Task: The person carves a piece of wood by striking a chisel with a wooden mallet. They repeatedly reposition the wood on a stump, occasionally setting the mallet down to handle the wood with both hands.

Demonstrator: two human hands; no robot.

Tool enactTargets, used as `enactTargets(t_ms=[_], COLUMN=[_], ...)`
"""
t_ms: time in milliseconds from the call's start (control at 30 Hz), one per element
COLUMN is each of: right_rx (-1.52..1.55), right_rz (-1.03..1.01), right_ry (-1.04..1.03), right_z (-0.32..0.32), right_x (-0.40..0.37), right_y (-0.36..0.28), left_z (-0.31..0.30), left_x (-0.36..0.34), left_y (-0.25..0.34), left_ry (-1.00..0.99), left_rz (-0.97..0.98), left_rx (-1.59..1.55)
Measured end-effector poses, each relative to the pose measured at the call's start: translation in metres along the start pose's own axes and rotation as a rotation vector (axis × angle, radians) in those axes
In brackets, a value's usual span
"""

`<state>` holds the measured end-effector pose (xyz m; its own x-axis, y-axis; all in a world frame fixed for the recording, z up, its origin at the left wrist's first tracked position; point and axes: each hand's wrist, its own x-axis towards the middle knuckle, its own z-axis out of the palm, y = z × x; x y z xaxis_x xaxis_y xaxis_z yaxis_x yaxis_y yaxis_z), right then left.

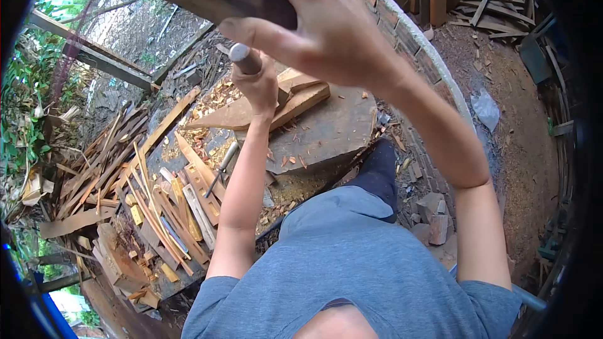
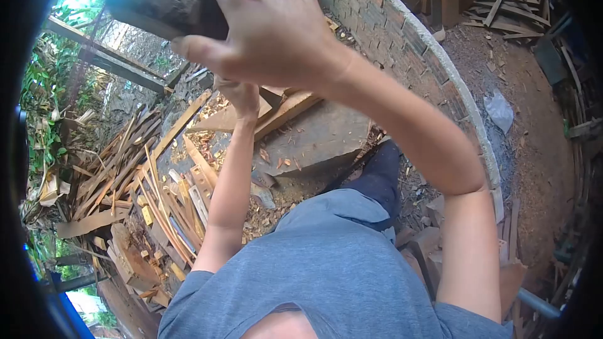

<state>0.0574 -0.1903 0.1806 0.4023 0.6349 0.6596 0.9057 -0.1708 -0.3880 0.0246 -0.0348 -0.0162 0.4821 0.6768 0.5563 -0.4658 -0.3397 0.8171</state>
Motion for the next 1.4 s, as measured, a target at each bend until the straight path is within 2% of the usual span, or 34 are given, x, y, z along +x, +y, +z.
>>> enactTargets(t_ms=[33, 100, 133, 233, 267, 367, 400, 433, 533, 600, 633, 700, 833, 867, 900, 967, 1000, 1033, 1100, 1167, 1200, 1233, 1300, 1367, 1400], right_rx=[0.005, -0.233, -0.236, -0.126, 0.002, -0.103, -0.233, -0.286, -0.238, -0.074, -0.067, -0.277, -0.233, -0.153, -0.15, -0.126, -0.292, -0.204, -0.124, 0.131, 0.263, 0.262, 0.203, -0.051, -0.053], right_rz=[-0.002, 0.136, 0.141, 0.163, 0.066, -0.01, 0.045, -0.042, 0.016, 0.007, 0.005, 0.058, 0.064, 0.027, 0.026, 0.002, 0.101, 0.193, 0.314, 0.418, 0.458, 0.452, 0.707, 0.754, 0.755], right_ry=[0.002, -0.567, -0.55, -0.458, -0.272, -0.237, -0.491, -0.486, -0.531, -0.184, -0.189, -0.467, -0.439, -0.292, -0.302, -0.126, -0.42, -0.49, -0.59, -0.303, -0.251, -0.247, -0.423, -0.553, -0.553], right_z=[0.007, 0.011, 0.009, -0.003, -0.004, 0.006, 0.013, 0.02, 0.0, -0.004, 0.002, 0.014, -0.01, -0.014, -0.013, -0.008, 0.004, 0.015, 0.004, 0.028, 0.043, 0.053, 0.069, 0.089, 0.095], right_x=[-0.004, -0.008, -0.008, 0.004, 0.001, -0.007, -0.01, -0.012, 0.0, -0.003, -0.007, -0.017, -0.009, -0.009, -0.012, -0.022, -0.03, -0.034, -0.026, -0.046, -0.052, -0.061, -0.076, -0.098, -0.107], right_y=[0.003, 0.005, 0.005, -0.001, -0.005, -0.006, 0.001, 0.011, -0.006, -0.017, -0.012, 0.005, -0.001, -0.005, -0.005, -0.004, 0.006, 0.023, 0.024, 0.046, 0.066, 0.078, 0.101, 0.118, 0.124], left_z=[0.0, 0.011, 0.006, 0.001, 0.002, -0.008, -0.009, -0.009, -0.006, -0.013, -0.019, -0.026, -0.014, 0.006, 0.012, 0.013, 0.014, 0.006, 0.011, -0.004, -0.002, -0.005, -0.015, -0.029, -0.034], left_x=[-0.001, -0.001, 0.0, 0.0, -0.001, -0.008, -0.005, -0.003, -0.001, -0.005, -0.007, -0.007, -0.002, -0.013, -0.015, -0.011, -0.005, -0.003, 0.004, 0.005, 0.005, 0.003, 0.005, 0.008, 0.008], left_y=[-0.001, 0.021, 0.007, 0.001, 0.006, 0.005, 0.005, 0.005, -0.002, -0.008, -0.01, -0.011, -0.019, -0.023, -0.014, 0.013, 0.021, 0.026, 0.018, 0.014, 0.03, 0.031, 0.029, 0.03, 0.029], left_ry=[0.001, 0.023, 0.031, -0.037, -0.06, -0.103, -0.129, -0.162, -0.235, -0.273, -0.294, -0.345, -0.458, -0.182, -0.175, -0.026, 0.045, -0.088, 0.013, 0.008, 0.034, 0.035, -0.029, -0.177, -0.278], left_rz=[0.003, 0.2, 0.102, 0.044, 0.14, 0.123, 0.132, 0.141, 0.153, 0.147, 0.143, 0.15, 0.179, -0.018, -0.026, 0.071, 0.136, 0.028, -0.004, -0.195, -0.24, -0.233, -0.279, -0.346, -0.357], left_rx=[0.005, 0.065, 0.052, -0.01, 0.0, 0.019, 0.02, 0.019, 0.004, 0.011, 0.019, 0.029, 0.005, 0.017, 0.018, -0.004, -0.021, -0.118, -0.241, -0.235, -0.177, -0.178, -0.27, -0.292, -0.292])
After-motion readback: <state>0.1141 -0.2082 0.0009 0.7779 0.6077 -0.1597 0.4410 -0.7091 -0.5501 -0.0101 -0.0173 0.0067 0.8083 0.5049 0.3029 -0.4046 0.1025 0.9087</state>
